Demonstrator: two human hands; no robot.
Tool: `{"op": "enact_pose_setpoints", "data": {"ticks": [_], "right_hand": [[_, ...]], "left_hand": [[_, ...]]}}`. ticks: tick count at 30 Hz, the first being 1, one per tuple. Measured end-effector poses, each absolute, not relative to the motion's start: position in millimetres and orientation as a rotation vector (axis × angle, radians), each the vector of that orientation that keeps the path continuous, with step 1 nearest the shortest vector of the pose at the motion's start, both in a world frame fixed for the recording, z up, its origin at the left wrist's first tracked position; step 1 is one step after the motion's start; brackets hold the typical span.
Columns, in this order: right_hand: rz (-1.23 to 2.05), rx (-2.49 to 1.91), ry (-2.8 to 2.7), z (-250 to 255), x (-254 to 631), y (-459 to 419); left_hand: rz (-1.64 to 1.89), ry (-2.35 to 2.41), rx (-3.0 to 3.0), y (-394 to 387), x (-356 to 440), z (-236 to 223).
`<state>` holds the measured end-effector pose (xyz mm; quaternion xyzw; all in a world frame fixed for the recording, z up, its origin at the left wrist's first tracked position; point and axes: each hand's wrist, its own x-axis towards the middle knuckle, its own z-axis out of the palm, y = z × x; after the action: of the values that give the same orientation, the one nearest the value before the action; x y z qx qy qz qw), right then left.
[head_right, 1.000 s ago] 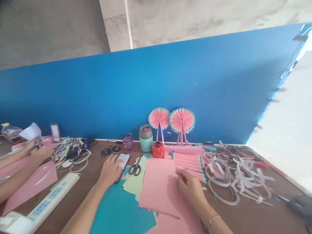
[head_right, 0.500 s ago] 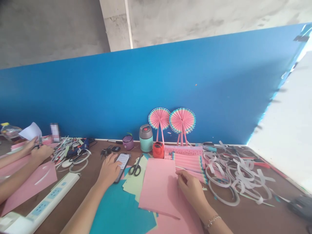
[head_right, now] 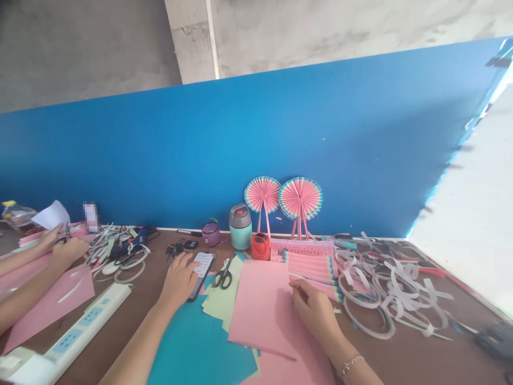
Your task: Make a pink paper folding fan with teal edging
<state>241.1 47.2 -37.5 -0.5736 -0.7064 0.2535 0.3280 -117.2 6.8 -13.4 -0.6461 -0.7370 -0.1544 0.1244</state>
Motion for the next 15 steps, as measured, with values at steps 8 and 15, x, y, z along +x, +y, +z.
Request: {"op": "enact_pose_setpoints", "data": {"ticks": [8,15], "right_hand": [[0.655,-1.499,-1.854,-34.4,240.1,45.2],[0.679,-1.501,-1.793,-36.9,239.6,47.1]], "left_hand": [[-0.467,-2.138,-1.884,6.7,-117.0,-14.2],[-0.446,-2.108,-1.895,13.5,-116.6,-21.7]]}}
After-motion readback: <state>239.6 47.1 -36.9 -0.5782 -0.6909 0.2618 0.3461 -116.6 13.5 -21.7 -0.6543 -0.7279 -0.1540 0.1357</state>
